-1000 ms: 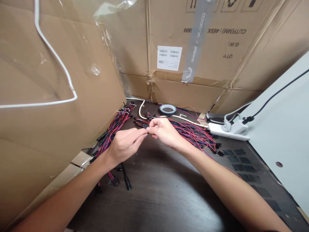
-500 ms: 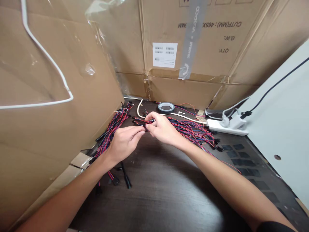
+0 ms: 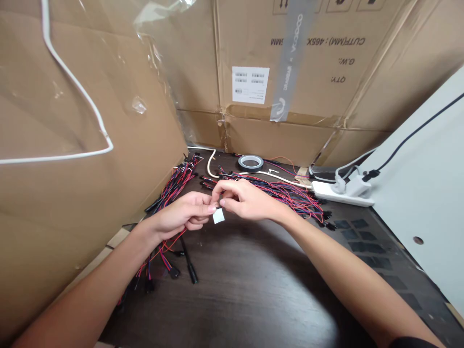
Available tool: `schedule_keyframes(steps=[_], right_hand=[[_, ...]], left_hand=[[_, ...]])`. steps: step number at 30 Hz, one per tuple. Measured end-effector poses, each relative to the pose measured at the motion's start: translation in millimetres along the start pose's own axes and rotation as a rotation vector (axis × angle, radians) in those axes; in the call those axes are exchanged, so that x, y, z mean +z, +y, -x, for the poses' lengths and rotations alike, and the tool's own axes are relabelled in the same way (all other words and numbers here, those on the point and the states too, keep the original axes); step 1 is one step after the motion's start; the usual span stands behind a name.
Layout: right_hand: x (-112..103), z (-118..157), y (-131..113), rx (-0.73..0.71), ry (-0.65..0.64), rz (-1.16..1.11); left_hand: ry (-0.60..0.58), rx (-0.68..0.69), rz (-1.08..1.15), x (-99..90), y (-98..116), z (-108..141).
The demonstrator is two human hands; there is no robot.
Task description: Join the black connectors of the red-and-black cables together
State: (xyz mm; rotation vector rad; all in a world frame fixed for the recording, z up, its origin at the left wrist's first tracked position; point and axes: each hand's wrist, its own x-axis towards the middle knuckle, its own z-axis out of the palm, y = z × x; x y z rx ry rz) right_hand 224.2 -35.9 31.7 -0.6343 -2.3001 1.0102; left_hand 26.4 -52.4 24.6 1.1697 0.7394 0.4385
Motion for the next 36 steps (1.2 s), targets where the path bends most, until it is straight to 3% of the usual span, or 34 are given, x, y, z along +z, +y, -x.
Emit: schedule_keyframes(steps=[6, 12, 14, 19, 29, 36], right_hand=[[-0.3, 3.0, -6.6, -0.212, -0.018, 0.294], [-2.7, 1.3, -2.3, -0.293, 0.015, 0.38], [-6.1, 1.9, 2.4, -0.266, 0.065, 0.425], [-10.8, 3.4, 12.2, -0.117, 0.245, 0.434], [-5.0, -5.9, 2.3, 0.298, 0.269, -0.033], [-5.1, -5.1, 3.5, 0.309, 0.29, -0.194]], left_hand=[[-0.187, -0.081, 0.224, -7.4, -0.4, 2.2], [-0.221, -0.124, 0.314, -8.9, 0.9, 0.6], [-0.188, -0.114, 0.319, -7.9, 3.7, 1.1], [0.037, 0.05, 0.237, -1.9, 8.3, 2.6], [0.307, 0.269, -0.033, 7.4, 2.1, -1.9], [0.35, 0.314, -0.086, 5.6, 1.2, -3.2]])
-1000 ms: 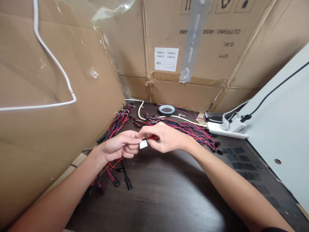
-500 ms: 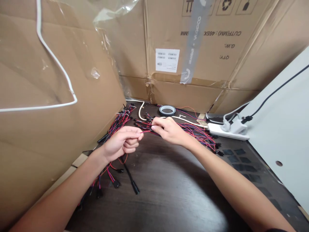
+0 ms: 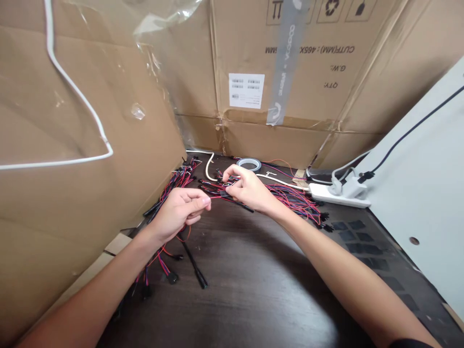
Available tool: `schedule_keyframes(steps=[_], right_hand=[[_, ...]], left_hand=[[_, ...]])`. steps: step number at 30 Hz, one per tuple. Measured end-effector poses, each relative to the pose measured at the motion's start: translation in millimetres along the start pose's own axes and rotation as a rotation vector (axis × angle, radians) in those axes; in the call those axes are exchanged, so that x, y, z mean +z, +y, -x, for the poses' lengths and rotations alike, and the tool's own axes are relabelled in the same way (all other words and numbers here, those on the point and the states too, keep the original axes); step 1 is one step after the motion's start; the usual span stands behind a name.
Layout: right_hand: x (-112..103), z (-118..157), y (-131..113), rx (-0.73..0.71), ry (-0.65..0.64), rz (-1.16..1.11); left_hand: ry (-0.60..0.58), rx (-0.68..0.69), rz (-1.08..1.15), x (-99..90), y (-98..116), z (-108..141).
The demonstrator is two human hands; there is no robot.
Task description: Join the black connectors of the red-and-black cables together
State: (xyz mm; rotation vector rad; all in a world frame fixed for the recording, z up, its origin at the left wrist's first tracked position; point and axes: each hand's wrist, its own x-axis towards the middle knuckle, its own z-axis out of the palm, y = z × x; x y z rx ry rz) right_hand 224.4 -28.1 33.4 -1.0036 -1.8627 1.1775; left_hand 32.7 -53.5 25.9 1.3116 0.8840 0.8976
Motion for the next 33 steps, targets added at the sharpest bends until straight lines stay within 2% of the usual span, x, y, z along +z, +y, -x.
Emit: schedule_keyframes(steps=[7, 10, 13, 17, 22, 25, 29, 33], right_hand=[[-4.5, -3.3, 9.4, -0.11, -0.097, -0.143], [-7.7, -3.0, 10.4, -0.156, -0.138, -0.137], [-9.3, -2.8, 11.1, -0.196, -0.145, -0.055], [-6.3, -3.6, 12.4, -0.211, -0.042, 0.054], [-1.7, -4.9, 14.3, -0.214, 0.057, 0.087], [-0.6, -5.5, 14.2, -0.223, 0.053, 0.146], [0.6, -5.5, 11.0, -0.296, 0.033, 0.356], [1.8, -3.9, 6.7, -0.314, -0.064, 0.52]], left_hand=[[0.006, -0.113, 0.158, -4.8, 1.6, -0.6], [0.006, -0.169, 0.203, -7.6, 1.5, -1.5], [-0.003, -0.205, 0.241, -9.4, 1.3, -2.8], [-0.023, -0.222, 0.279, -10.6, 0.8, -3.8], [-0.034, -0.242, 0.314, -10.5, 0.7, -3.7], [-0.02, -0.23, 0.291, -9.3, 1.2, -3.1], [0.005, -0.2, 0.228, -7.4, 1.5, -2.1], [0.016, -0.18, 0.188, -6.8, 1.5, -3.0]])
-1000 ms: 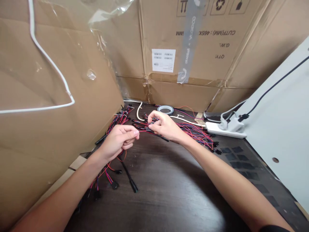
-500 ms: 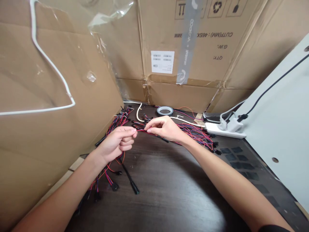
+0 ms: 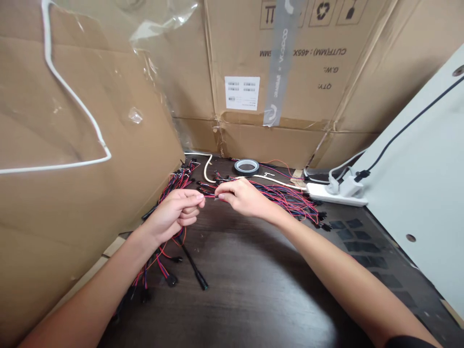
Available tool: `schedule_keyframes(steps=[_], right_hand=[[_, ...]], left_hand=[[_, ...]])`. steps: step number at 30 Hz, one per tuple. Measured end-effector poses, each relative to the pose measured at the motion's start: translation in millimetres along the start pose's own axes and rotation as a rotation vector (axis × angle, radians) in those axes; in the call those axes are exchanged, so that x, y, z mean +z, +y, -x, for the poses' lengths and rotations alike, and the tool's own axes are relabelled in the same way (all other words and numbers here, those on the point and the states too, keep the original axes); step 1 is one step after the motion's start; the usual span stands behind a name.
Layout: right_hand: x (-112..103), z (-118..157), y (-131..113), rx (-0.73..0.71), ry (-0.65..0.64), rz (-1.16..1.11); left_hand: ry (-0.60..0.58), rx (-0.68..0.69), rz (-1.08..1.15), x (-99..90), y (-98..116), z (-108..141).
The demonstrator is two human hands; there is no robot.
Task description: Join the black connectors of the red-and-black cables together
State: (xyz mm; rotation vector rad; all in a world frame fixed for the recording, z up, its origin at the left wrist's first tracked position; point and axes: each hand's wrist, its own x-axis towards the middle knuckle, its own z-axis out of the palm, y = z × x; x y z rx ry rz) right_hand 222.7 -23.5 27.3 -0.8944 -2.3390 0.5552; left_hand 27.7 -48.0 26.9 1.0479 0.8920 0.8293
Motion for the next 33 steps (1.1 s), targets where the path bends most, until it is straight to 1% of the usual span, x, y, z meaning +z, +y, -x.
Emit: schedule_keyframes(steps=[4, 7, 11, 16, 22, 24, 26, 28, 31, 33], right_hand=[[-0.8, 2.2, -2.5, 0.027, -0.171, 0.081], [-2.4, 3.3, -3.4, 0.05, -0.231, 0.054], [-6.2, 3.0, -6.0, 0.046, -0.263, -0.045], [-8.1, 3.4, -9.1, 0.107, -0.287, -0.094], [-7.0, 3.4, -4.9, 0.116, -0.231, -0.32], [-7.0, 4.3, -4.3, 0.112, -0.237, -0.422], [-7.0, 6.0, -4.8, 0.09, -0.264, -0.454], [-6.7, 7.8, -5.3, 0.044, -0.269, -0.366], [-6.1, 9.1, -3.8, -0.082, -0.207, -0.087], [-6.1, 8.8, -1.0, -0.18, -0.171, 0.055]], left_hand=[[-0.016, -0.02, -0.024, -1.5, 0.2, -1.8], [-0.043, -0.04, -0.034, -3.9, 0.0, -1.6], [-0.076, -0.05, -0.045, -6.5, -0.4, 0.1], [-0.125, -0.068, -0.068, -6.7, -0.3, -0.6], [-0.159, -0.085, -0.024, -7.2, 2.1, -0.1], [-0.182, -0.088, -0.001, -7.3, 2.9, 0.9], [-0.198, -0.087, 0.023, -7.8, 3.3, 1.5], [-0.203, -0.089, 0.036, -8.6, 3.2, 1.4], [-0.212, -0.103, 0.044, -9.7, 2.9, 0.8], [-0.22, -0.115, 0.051, -9.6, 3.1, 0.7]])
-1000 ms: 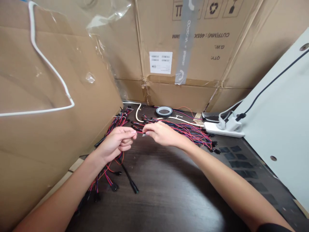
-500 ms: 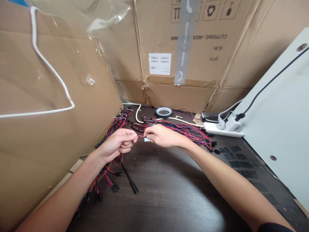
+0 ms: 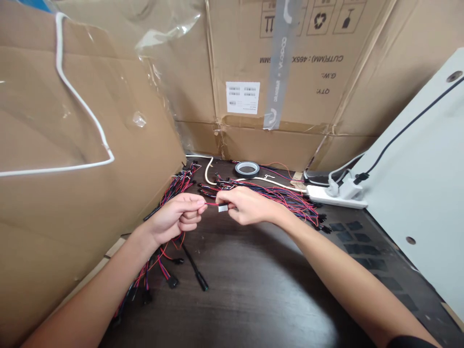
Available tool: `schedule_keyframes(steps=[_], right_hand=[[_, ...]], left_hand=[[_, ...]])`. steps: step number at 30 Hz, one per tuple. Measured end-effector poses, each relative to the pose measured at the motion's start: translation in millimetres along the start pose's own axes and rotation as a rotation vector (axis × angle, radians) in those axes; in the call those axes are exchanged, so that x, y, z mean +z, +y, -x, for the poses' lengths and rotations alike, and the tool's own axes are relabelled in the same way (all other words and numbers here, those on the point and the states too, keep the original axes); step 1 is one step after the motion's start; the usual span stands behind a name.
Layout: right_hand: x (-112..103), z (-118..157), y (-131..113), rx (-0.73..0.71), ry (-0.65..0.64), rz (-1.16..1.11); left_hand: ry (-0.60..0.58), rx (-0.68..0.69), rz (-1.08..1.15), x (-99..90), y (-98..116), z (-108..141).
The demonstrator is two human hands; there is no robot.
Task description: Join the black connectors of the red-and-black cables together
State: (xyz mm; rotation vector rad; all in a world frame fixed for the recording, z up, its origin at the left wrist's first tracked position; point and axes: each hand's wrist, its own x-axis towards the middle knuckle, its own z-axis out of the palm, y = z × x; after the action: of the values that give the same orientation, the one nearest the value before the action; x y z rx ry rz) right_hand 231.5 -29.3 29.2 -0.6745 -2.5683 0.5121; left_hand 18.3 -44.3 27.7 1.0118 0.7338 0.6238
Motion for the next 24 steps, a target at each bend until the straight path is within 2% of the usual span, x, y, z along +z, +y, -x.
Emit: schedule_keyframes(steps=[2, 6, 18, 24], right_hand=[[-0.5, 0.0, 3.0, -0.066, 0.014, 0.06], [-3.2, 0.2, 5.1, -0.118, 0.054, 0.04], [-4.4, 0.4, 4.4, -0.216, 0.178, 0.07], [-6.2, 0.9, -0.3, -0.216, 0.173, 0.063]], left_hand=[[-0.016, -0.011, 0.006, 0.7, 0.6, 0.1], [-0.037, -0.004, 0.009, 1.5, 2.6, 1.3], [-0.085, 0.004, 0.019, 2.2, 5.1, 5.9], [-0.095, 0.009, 0.015, 2.0, 6.6, 7.9]])
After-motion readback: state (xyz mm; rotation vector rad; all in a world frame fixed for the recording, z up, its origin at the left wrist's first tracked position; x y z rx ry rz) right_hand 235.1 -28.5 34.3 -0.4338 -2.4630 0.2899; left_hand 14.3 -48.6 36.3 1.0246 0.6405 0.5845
